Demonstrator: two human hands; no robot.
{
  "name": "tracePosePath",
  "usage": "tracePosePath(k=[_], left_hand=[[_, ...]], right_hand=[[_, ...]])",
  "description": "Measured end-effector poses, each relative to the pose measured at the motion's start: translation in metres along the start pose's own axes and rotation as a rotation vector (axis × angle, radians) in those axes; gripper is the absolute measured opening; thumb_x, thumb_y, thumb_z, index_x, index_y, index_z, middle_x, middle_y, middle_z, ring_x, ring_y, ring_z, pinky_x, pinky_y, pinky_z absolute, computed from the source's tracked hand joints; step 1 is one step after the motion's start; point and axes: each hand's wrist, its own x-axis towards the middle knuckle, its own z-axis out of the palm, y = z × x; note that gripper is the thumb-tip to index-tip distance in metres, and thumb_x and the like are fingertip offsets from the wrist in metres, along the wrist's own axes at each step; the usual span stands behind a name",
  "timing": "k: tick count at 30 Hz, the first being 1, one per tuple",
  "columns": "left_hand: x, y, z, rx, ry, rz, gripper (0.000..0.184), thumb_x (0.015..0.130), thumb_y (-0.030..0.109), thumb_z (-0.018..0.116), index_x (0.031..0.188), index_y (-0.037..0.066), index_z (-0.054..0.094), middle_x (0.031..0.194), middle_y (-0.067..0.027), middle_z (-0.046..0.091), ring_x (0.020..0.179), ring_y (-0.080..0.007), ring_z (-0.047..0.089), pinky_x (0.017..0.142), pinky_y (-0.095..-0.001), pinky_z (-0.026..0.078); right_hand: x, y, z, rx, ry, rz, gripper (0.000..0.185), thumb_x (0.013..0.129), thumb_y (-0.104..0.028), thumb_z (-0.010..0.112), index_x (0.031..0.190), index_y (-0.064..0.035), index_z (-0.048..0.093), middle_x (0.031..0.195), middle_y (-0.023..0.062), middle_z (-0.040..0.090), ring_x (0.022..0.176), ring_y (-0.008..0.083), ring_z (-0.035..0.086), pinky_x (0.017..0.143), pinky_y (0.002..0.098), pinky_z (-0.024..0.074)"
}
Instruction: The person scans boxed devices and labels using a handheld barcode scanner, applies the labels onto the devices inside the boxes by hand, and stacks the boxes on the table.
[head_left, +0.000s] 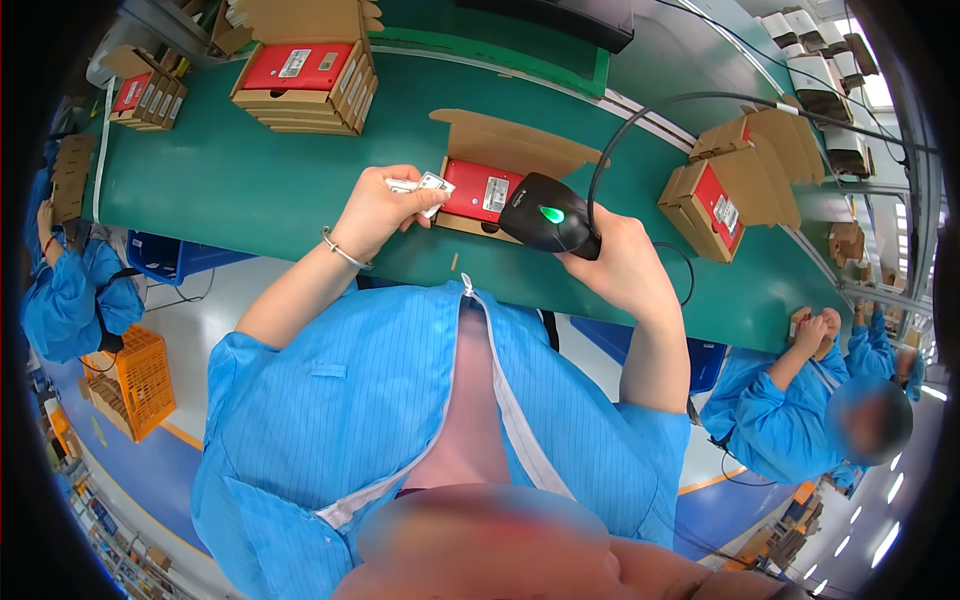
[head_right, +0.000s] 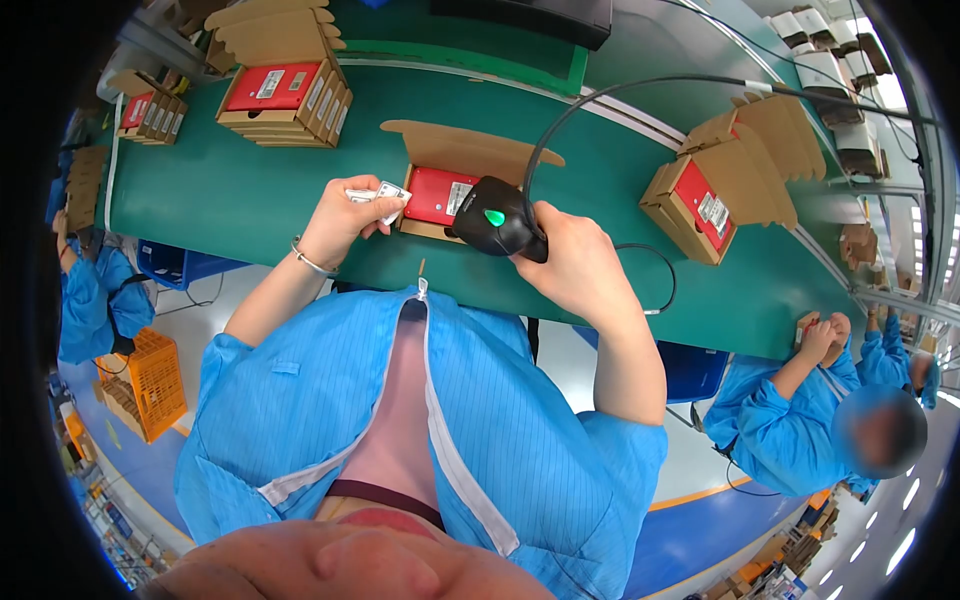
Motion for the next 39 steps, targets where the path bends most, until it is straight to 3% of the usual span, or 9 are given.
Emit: tracePosePath(k=[6,12,15,18,21,28,32,35,39], left_hand=[[0.003,-0.01,0.0,0.142,0.041,0.053,0.018,0.078,0.017,0.072,0.072,0.005,0.06,0.065,0.0,0.06,0.054,-0.0034,0.05,0.046,-0.0183,0.035],[0.014,0.002,0.028,0.76,0.175,0.366,0.035,0.068,0.036,0.077,0.073,0.005,0.063,0.066,-0.0142,0.063,0.061,-0.0302,0.061,0.056,-0.0358,0.048],[0.024,0.002,0.039,0.905,0.238,0.473,0.036,0.067,0.037,0.077,0.074,0.005,0.063,0.067,-0.0148,0.063,0.063,-0.0306,0.062,0.056,-0.0364,0.049],[0.028,-0.005,0.029,0.675,0.226,0.561,0.03,0.069,0.032,0.077,0.077,0.006,0.065,0.069,-0.0143,0.064,0.064,-0.0299,0.063,0.056,-0.0344,0.049],[0.011,0.002,0.001,0.505,0.313,0.466,0.019,0.075,0.021,0.074,0.08,0.005,0.065,0.067,-0.0076,0.063,0.057,-0.0134,0.058,0.054,-0.0267,0.046],[-0.015,0.026,-0.122,0.558,0.905,0.623,0.014,0.084,0.015,0.067,0.088,0.002,0.065,0.069,0.0003,0.06,0.062,-0.0037,0.05,0.056,-0.0195,0.041],[-0.004,0.053,-0.177,0.846,1.104,0.745,0.024,0.082,0.024,0.068,0.094,0.003,0.066,0.084,-0.0072,0.065,0.076,-0.0177,0.06,0.068,-0.0283,0.047],[0.018,0.06,-0.201,0.869,0.997,0.569,0.034,0.079,0.034,0.069,0.097,0.005,0.067,0.092,-0.0124,0.065,0.09,-0.0257,0.062,0.078,-0.0328,0.048],[0.042,0.063,-0.203,0.906,0.826,0.395,0.032,0.082,0.035,0.063,0.087,0.003,0.067,0.085,-0.0199,0.064,0.08,-0.0346,0.062,0.072,-0.0369,0.049]], right_hand=[[0.01,0.001,-0.001,-0.088,-0.005,-0.054,0.024,0.069,-0.015,0.067,0.084,-0.0009,0.054,0.071,0.0188,0.061,0.071,0.035,0.061,0.064,0.0417,0.0478],[-0.01,0.002,-0.001,0.022,0.068,-0.005,0.024,0.067,-0.01,0.066,0.082,0.0005,0.051,0.072,0.0189,0.06,0.069,0.0352,0.06,0.063,0.0405,0.0467],[-0.022,0.006,0.0,0.039,0.078,0.028,0.025,0.065,-0.006,0.064,0.085,0.0012,0.052,0.072,0.0188,0.059,0.068,0.0341,0.06,0.062,0.0376,0.0466],[-0.029,-0.003,0.001,0.193,0.126,0.016,0.027,0.065,-0.004,0.064,0.09,0.0013,0.054,0.072,0.0178,0.059,0.068,0.0328,0.06,0.062,0.0353,0.0467],[-0.026,-0.001,0.007,0.268,0.118,0.024,0.031,0.065,-0.003,0.065,0.094,0.0012,0.055,0.073,0.0177,0.059,0.067,0.0317,0.061,0.063,0.0347,0.0471],[-0.01,0.002,0.013,0.162,0.143,-0.057,0.033,0.066,-0.009,0.069,0.094,0.0007,0.055,0.08,0.0226,0.061,0.078,0.0386,0.061,0.067,0.0394,0.0483],[-0.01,0.002,0.017,0.198,0.148,-0.09,0.037,0.066,-0.009,0.07,0.1,0.0001,0.057,0.084,0.0213,0.063,0.079,0.0379,0.062,0.069,0.0382,0.0488],[-0.014,-0.002,0.016,0.224,0.152,-0.076,0.036,0.067,-0.008,0.07,0.099,0.0004,0.058,0.083,0.0194,0.064,0.077,0.0341,0.063,0.069,0.0362,0.0489],[-0.023,-0.002,0.018,0.27,0.173,-0.103,0.032,0.067,-0.008,0.071,0.096,0.0017,0.058,0.078,0.018,0.063,0.074,0.0289,0.065,0.068,0.0333,0.049]])
